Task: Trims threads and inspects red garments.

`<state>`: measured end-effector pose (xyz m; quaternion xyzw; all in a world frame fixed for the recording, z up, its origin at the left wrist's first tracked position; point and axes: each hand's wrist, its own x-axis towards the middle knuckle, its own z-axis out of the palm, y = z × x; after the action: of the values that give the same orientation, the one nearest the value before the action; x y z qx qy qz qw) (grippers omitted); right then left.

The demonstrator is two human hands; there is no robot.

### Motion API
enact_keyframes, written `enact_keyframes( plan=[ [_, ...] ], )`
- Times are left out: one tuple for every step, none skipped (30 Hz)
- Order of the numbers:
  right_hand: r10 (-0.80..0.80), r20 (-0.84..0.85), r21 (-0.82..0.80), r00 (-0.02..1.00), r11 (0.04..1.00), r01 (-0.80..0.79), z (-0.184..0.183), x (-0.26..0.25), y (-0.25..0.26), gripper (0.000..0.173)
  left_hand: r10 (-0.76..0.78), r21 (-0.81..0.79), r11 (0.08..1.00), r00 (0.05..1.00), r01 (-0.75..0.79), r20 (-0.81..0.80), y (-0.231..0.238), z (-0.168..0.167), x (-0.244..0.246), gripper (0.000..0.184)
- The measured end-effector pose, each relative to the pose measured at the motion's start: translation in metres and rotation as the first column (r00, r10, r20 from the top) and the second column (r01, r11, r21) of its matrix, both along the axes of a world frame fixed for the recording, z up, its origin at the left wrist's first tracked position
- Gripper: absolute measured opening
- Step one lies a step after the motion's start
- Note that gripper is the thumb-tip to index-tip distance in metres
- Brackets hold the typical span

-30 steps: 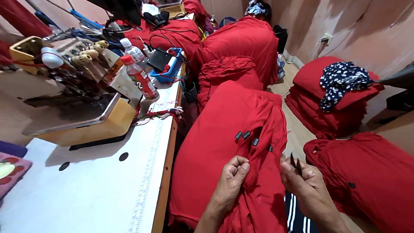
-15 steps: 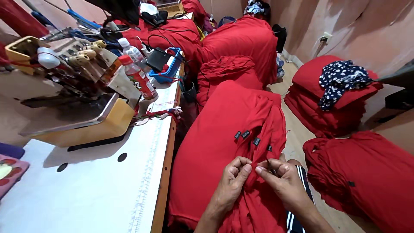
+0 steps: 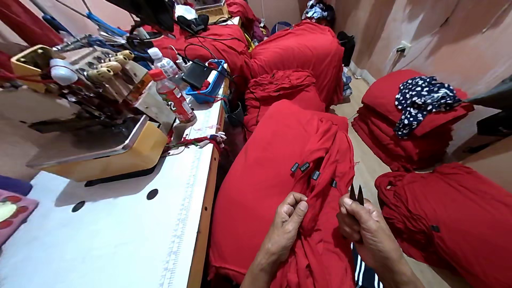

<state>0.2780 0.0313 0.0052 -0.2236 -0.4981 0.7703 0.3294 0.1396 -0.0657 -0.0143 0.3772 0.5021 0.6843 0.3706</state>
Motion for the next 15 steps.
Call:
enact_keyframes(
  plan=[
    [-0.014,0.024,0.007,1.000,1.000,0.014,-0.001,-0.001,0.000,0.034,0.004,-0.002,1.000,1.000,-0.004,-0.004,0.000,0.000,0.000,0.015],
    [-0.015,0.048,0.041,0.999,0.999,0.013,-0.004,-0.001,0.000,0.034,0.006,-0.006,1.000,1.000,-0.006,-0.005,0.000,0.001,0.000,0.015],
    [-0.021,0.073,0.086,0.997,0.996,0.015,-0.007,-0.002,-0.001,0.031,0.006,-0.010,1.000,1.000,-0.006,-0.003,0.000,0.002,0.000,0.015],
    [-0.032,0.094,0.136,0.995,0.990,0.019,-0.009,-0.003,-0.003,0.026,0.007,-0.014,1.000,1.000,-0.007,0.003,0.000,0.002,0.000,0.015],
    [-0.044,0.112,0.182,0.993,0.983,0.024,-0.011,-0.004,-0.005,0.020,0.012,-0.020,1.000,1.000,-0.011,0.013,0.000,0.002,0.000,0.016],
    [-0.058,0.121,0.221,0.991,0.975,0.030,-0.013,-0.005,-0.006,0.014,0.016,-0.025,1.000,0.999,-0.015,0.030,0.000,0.002,0.000,0.016],
    [-0.078,0.126,0.255,0.989,0.966,0.044,-0.013,-0.006,-0.008,0.011,0.019,-0.031,0.999,0.998,-0.017,0.053,0.000,0.002,0.000,0.017],
    [-0.097,0.128,0.282,0.987,0.958,0.058,-0.013,-0.007,-0.009,0.009,0.021,-0.040,0.999,0.997,-0.018,0.079,0.000,0.003,0.000,0.017],
    [-0.113,0.133,0.303,0.985,0.951,0.069,-0.013,-0.008,-0.009,0.008,0.025,-0.047,0.999,0.995,-0.020,0.101,0.000,0.003,0.000,0.018],
    [-0.128,0.138,0.319,0.982,0.944,0.078,-0.014,-0.008,-0.009,0.008,0.027,-0.051,0.998,0.993,-0.021,0.116,0.000,0.003,0.000,0.018],
    [-0.137,0.141,0.333,0.981,0.939,0.083,-0.014,-0.009,-0.008,0.008,0.027,-0.052,0.998,0.992,-0.021,0.125,0.000,0.003,0.000,0.018],
    [-0.139,0.143,0.345,0.980,0.935,0.082,-0.014,-0.008,-0.008,0.008,0.026,-0.051,0.999,0.991,-0.019,0.130,0.000,0.003,0.000,0.018],
    [-0.136,0.145,0.357,0.980,0.931,0.076,-0.015,-0.008,-0.009,0.008,0.024,-0.050,0.999,0.991,-0.018,0.132,0.000,0.004,0.000,0.018],
    [-0.130,0.146,0.370,0.981,0.927,0.068,-0.016,-0.007,-0.009,0.008,0.022,-0.050,0.999,0.990,-0.015,0.137,0.000,0.004,0.000,0.018],
    [-0.123,0.147,0.379,0.981,0.924,0.059,-0.016,-0.006,-0.010,0.009,0.021,-0.049,0.999,0.989,-0.014,0.148,0.000,0.004,0.000,0.019]
  ],
)
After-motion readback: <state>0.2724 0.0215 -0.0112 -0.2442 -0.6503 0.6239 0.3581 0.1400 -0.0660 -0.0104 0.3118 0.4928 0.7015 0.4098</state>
